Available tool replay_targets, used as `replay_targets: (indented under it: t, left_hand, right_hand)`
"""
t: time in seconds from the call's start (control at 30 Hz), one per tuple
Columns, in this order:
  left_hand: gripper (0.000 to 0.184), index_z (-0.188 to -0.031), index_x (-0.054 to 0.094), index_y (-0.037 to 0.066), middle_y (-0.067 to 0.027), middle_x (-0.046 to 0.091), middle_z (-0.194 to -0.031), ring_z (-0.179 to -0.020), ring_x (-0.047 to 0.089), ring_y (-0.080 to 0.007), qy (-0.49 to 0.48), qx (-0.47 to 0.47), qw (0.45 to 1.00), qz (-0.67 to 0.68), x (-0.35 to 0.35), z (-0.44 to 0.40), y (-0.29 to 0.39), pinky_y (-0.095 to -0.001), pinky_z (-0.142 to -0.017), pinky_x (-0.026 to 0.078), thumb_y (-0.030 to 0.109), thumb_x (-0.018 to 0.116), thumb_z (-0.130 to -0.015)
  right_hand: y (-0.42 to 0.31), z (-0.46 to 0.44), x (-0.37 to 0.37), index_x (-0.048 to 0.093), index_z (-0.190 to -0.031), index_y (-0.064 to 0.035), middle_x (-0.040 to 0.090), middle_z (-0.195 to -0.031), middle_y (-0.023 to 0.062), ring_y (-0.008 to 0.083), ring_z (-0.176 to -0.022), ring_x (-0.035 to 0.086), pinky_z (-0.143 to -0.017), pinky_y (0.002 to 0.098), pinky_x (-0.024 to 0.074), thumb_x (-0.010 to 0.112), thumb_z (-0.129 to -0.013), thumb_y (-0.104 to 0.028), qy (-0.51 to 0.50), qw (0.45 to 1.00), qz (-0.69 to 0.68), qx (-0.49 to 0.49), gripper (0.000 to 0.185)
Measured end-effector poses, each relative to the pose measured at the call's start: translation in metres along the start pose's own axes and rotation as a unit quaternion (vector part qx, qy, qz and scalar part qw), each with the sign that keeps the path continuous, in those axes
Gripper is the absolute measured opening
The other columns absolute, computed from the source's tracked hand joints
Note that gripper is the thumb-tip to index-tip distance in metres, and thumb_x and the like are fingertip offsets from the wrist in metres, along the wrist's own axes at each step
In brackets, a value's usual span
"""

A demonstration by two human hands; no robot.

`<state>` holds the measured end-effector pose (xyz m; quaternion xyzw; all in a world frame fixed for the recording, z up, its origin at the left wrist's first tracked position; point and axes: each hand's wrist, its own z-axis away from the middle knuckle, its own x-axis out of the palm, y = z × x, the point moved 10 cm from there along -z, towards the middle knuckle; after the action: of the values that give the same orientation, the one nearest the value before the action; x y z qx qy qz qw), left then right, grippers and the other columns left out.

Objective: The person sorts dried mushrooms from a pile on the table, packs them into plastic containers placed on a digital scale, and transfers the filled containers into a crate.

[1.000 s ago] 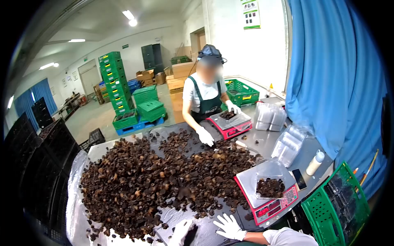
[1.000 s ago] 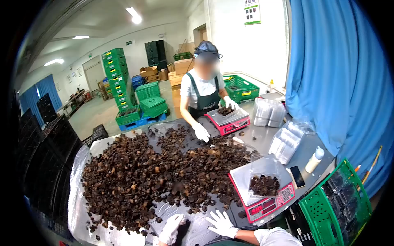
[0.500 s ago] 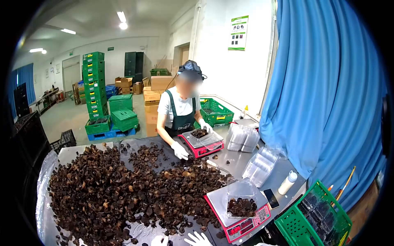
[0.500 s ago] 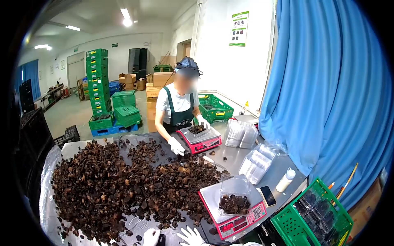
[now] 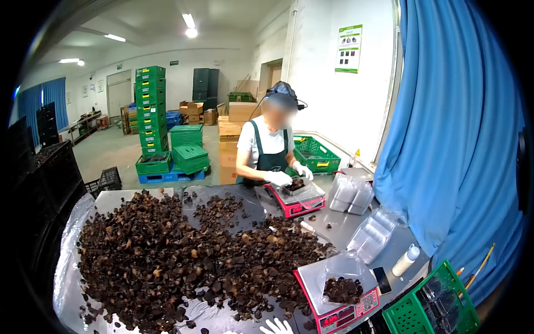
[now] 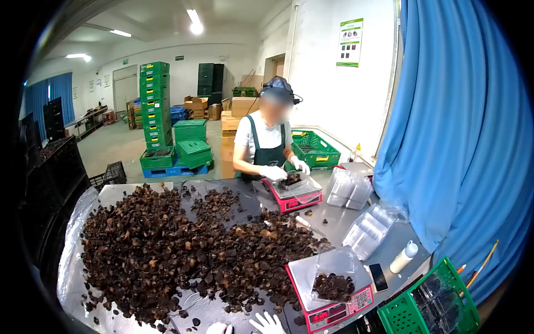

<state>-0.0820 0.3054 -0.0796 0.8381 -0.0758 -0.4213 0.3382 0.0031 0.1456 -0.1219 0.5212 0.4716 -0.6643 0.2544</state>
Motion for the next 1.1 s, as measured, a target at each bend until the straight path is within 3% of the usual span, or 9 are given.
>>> replay_targets:
  t: [0.5, 0.57, 1.1]
  left_hand:
    - [0.013, -0.080, 0.062, 0.004, -0.0063, 0.060, -0.074, -0.067, 0.056, -0.0200, -0.009, 0.001, 1.000, -0.007, 0.002, 0.024, -0.003, -0.0314, -0.061, 0.045, 0.014, 0.057, -0.087]
    - [0.013, -0.080, 0.062, 0.004, -0.0065, 0.060, -0.074, -0.067, 0.056, -0.0203, -0.009, 0.001, 1.000, -0.007, 0.002, 0.026, -0.004, -0.0317, -0.061, 0.045, 0.014, 0.057, -0.087]
    - [0.014, -0.078, 0.061, 0.005, -0.0081, 0.059, -0.074, -0.067, 0.055, -0.0226, -0.016, 0.013, 1.000, -0.011, 0.003, 0.030, -0.004, -0.0341, -0.061, 0.045, 0.015, 0.057, -0.087]
  right_hand:
    - [-0.004, 0.006, -0.005, 0.038, -0.141, -0.0158, 0.029, -0.148, 0.0193, 0.0436, -0.136, 0.022, -0.109, 0.0583, 0.0161, 0.052, -0.088, -0.040, 0.025, 0.999, 0.021, -0.012, 0.060]
    - [0.010, 0.001, 0.019, 0.035, -0.142, -0.0256, 0.033, -0.147, 0.0132, 0.0389, -0.134, 0.030, -0.105, 0.0581, 0.0230, 0.045, -0.089, -0.053, 0.057, 0.990, 0.126, -0.017, 0.061]
    - [0.013, 0.001, 0.024, 0.037, -0.142, -0.0266, 0.032, -0.148, 0.0127, 0.0384, -0.134, 0.030, -0.106, 0.0572, 0.0226, 0.046, -0.088, -0.053, 0.066, 0.990, 0.126, -0.015, 0.061]
